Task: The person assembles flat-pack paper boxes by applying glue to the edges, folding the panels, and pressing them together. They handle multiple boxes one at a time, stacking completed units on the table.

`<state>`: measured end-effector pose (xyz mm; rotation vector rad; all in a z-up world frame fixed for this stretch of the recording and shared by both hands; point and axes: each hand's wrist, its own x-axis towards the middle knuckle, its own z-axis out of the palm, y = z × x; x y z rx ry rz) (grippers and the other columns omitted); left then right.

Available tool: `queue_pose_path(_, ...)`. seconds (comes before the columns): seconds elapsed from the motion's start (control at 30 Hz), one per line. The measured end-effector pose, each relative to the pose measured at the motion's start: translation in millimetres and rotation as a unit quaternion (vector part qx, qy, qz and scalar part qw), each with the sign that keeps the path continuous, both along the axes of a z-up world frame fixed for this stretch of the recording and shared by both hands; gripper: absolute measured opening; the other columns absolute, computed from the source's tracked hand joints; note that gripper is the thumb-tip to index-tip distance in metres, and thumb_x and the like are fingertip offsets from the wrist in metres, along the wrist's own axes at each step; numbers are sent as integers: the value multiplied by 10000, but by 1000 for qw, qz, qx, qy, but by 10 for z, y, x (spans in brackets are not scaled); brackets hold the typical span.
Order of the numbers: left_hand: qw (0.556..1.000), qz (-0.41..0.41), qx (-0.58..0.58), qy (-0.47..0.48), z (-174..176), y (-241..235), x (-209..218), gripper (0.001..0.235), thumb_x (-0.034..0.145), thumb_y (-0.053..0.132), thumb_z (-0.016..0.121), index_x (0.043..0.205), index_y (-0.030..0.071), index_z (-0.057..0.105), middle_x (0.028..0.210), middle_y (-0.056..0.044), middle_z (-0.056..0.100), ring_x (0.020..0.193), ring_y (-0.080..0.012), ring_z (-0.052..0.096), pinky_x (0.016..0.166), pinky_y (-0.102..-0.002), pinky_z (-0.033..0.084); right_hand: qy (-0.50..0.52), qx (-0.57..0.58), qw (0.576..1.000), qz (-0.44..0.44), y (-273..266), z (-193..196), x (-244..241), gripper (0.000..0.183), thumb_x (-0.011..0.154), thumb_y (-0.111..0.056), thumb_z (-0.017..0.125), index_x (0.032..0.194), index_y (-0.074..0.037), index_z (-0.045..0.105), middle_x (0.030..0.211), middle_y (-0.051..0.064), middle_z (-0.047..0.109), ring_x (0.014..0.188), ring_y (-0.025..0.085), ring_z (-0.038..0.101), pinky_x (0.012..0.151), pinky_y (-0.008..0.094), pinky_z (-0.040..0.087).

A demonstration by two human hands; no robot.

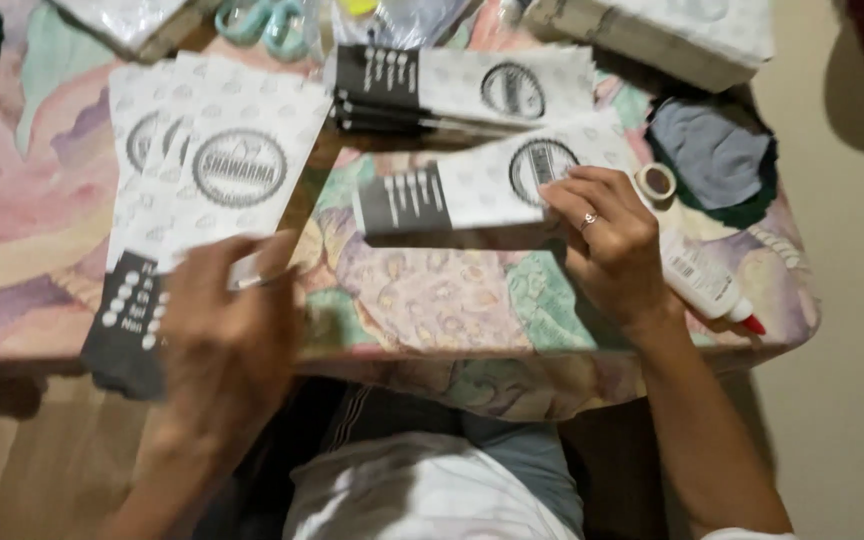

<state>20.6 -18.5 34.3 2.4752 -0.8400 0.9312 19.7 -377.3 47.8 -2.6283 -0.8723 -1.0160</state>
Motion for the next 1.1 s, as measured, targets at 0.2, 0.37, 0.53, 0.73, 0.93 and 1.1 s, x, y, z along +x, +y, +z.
queue_pose_path(0.2, 990, -116, 4, 81, -214, -582, 238, 410, 910, 133, 795, 1249, -30, 630, 1289, -258, 678, 1219, -397, 642, 1075, -526, 534, 88, -27, 996, 1, -73, -285, -24, 285, 964, 65, 746, 1245, 63, 695, 1270, 245, 709, 1181, 420, 670, 1043, 506, 547)
queue_pose_path(0.37, 969, -191, 90, 131, -353, -788, 419, 604, 821, -163, 605, 1406, -23, 554, 1510, -270, 500, 1440, -396, 437, 1236, -481, 321, 130, 33, 990, -38, -43, -185, -224, 257, 1050, -7, 588, 1288, 68, 654, 1363, 277, 618, 1296, 454, 569, 1111, 562, 487)
queue_pose_path(0.53, 958, -202, 100, 175, -492, -861, 571, 568, 871, -189, 497, 1396, 5, 587, 1487, -248, 532, 1421, -374, 475, 1219, -492, 328, 38, 31, 986, -158, -791, -75, -527, 153, 1060, 162, 673, 1156, 137, 790, 1256, 320, 726, 1162, 441, 660, 1054, 560, 503)
queue_pose_path(0.73, 964, -213, 99, 123, -262, -820, 494, 244, 988, 124, 640, 1181, 14, 739, 1222, -196, 729, 1167, -360, 649, 890, -465, 564, 430, 21, 757, -492, -1258, 248, -795, 724, 944, -346, 686, 1604, -100, 521, 1264, 174, 724, 1147, 384, 650, 968, 464, 437)
queue_pose_path(0.93, 960, -223, 105, 135, -133, -741, 370, 174, 990, 221, 695, 954, 68, 768, 891, -70, 723, 831, -269, 608, 564, -410, 500, 262, 258, 863, -347, -1749, -209, -1192, 228, 1125, -72, 840, 1121, 11, 628, 960, 81, 578, 830, 177, 527, 720, 321, 421)
queue_pose_path(1.1, 923, -167, 128, 323, -30, -769, 418, 188, 925, 211, 738, 1058, 85, 781, 1154, -40, 773, 1068, -258, 672, 728, -359, 608, 85, 508, 848, -127, -1681, -538, -1252, 487, 1021, -113, 827, 1383, -12, 516, 1378, 103, 612, 1334, 230, 618, 1251, 415, 582)
